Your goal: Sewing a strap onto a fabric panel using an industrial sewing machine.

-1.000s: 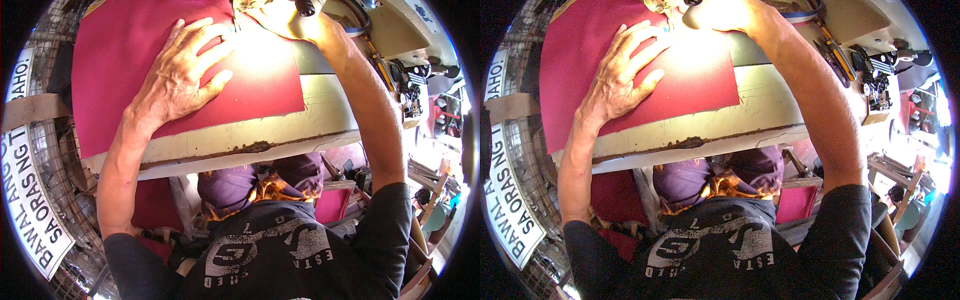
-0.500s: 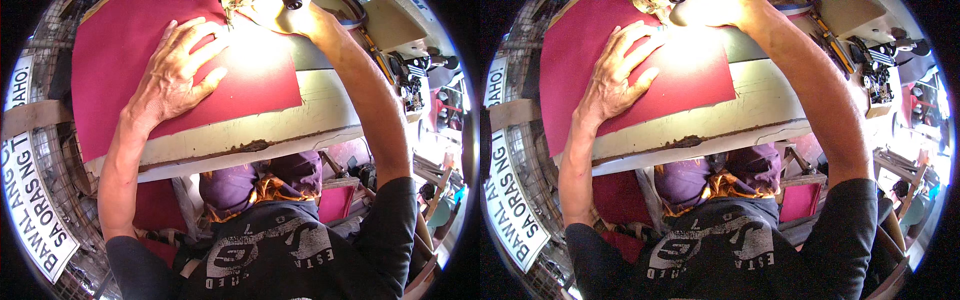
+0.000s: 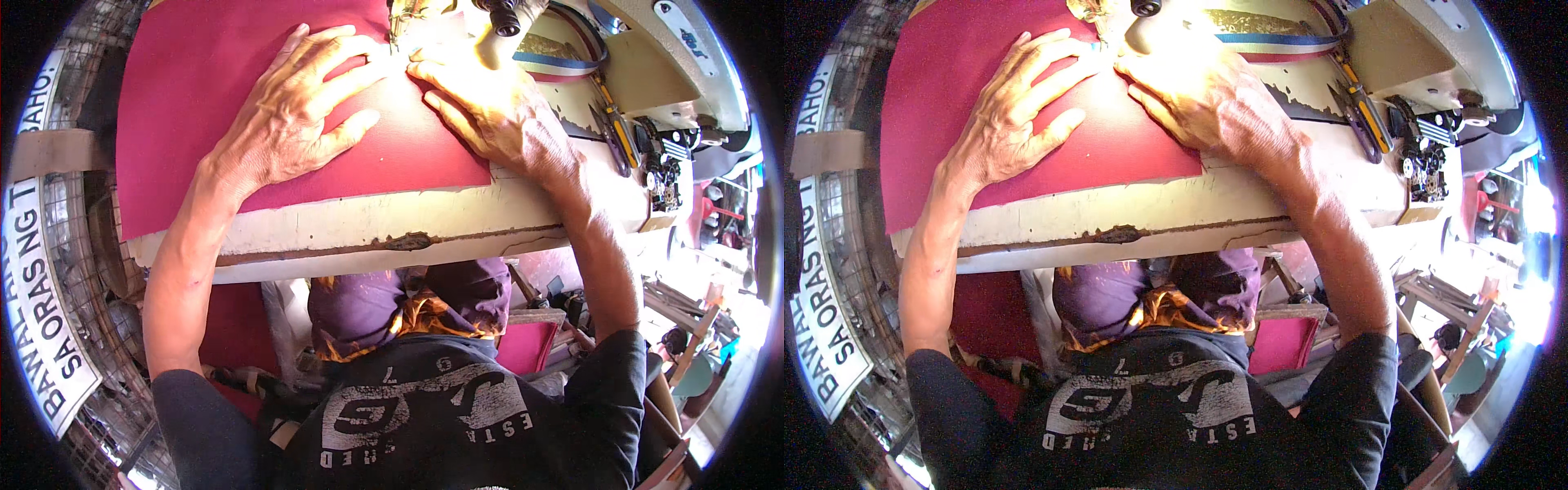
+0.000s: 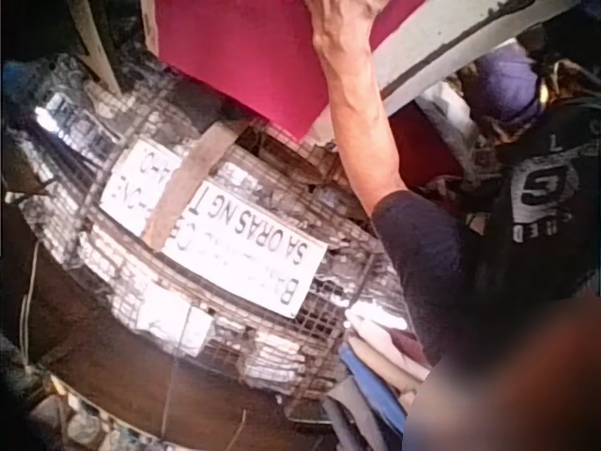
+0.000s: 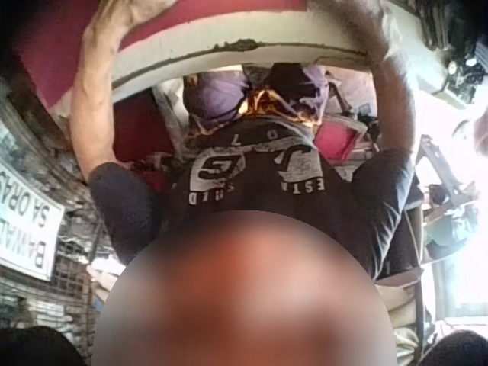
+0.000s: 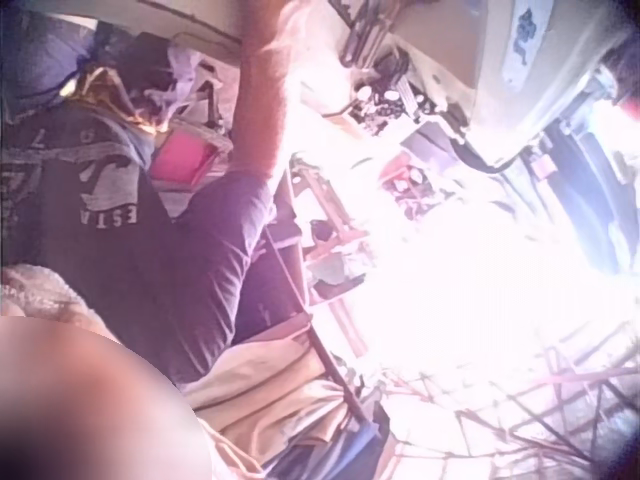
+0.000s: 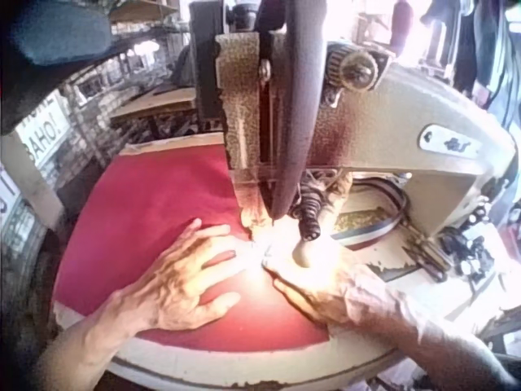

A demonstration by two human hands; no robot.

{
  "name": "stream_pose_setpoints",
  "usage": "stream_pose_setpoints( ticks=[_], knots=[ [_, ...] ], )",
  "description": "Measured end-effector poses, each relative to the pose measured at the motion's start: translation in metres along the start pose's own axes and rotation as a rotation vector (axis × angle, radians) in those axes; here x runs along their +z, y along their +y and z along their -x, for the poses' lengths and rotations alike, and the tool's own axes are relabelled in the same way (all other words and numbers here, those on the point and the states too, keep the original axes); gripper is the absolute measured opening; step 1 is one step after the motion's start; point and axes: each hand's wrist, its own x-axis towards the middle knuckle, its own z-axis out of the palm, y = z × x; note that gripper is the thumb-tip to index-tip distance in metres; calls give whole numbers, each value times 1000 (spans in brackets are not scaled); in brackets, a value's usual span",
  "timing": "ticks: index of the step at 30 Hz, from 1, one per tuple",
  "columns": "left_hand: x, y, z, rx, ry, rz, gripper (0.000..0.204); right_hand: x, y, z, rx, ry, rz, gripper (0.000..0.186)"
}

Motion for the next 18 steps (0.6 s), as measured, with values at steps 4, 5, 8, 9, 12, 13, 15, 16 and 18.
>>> stream_pose_setpoints(
  ticks=[4, 5, 8, 9, 12, 13, 15, 16, 18],
  knots=[
    [0, -1, 0, 10, 10, 2, 48, -3, 0, -4, -2, -20, -3, 30],
    [0, -1, 0, 6, 7, 5, 48, -3, 0, -5, -1, -26, -8, 31],
    [-1, -1, 0, -26, -19, 53, 51, -2, 1, -3, 4, -35, -8, 32],
    [-2, -1, 0, -19, -16, 63, 51, -1, 2, -3, 5, -35, -7, 32],
    [-3, -1, -1, -13, -45, 43, 54, -1, 4, -1, 8, -49, -3, 34],
    [-3, -1, -2, -11, -46, 38, 54, -1, 5, -2, 7, -54, -1, 34],
    [-2, -1, -3, -6, -48, 36, 54, -2, 5, -4, 6, -63, 1, 35],
    [-2, -2, -4, -5, -46, 29, 54, -2, 5, -7, 6, -69, 6, 35],
    [-2, -5, -6, -3, -43, 19, 54, -2, 4, -13, 8, -87, 7, 36]
  ],
)
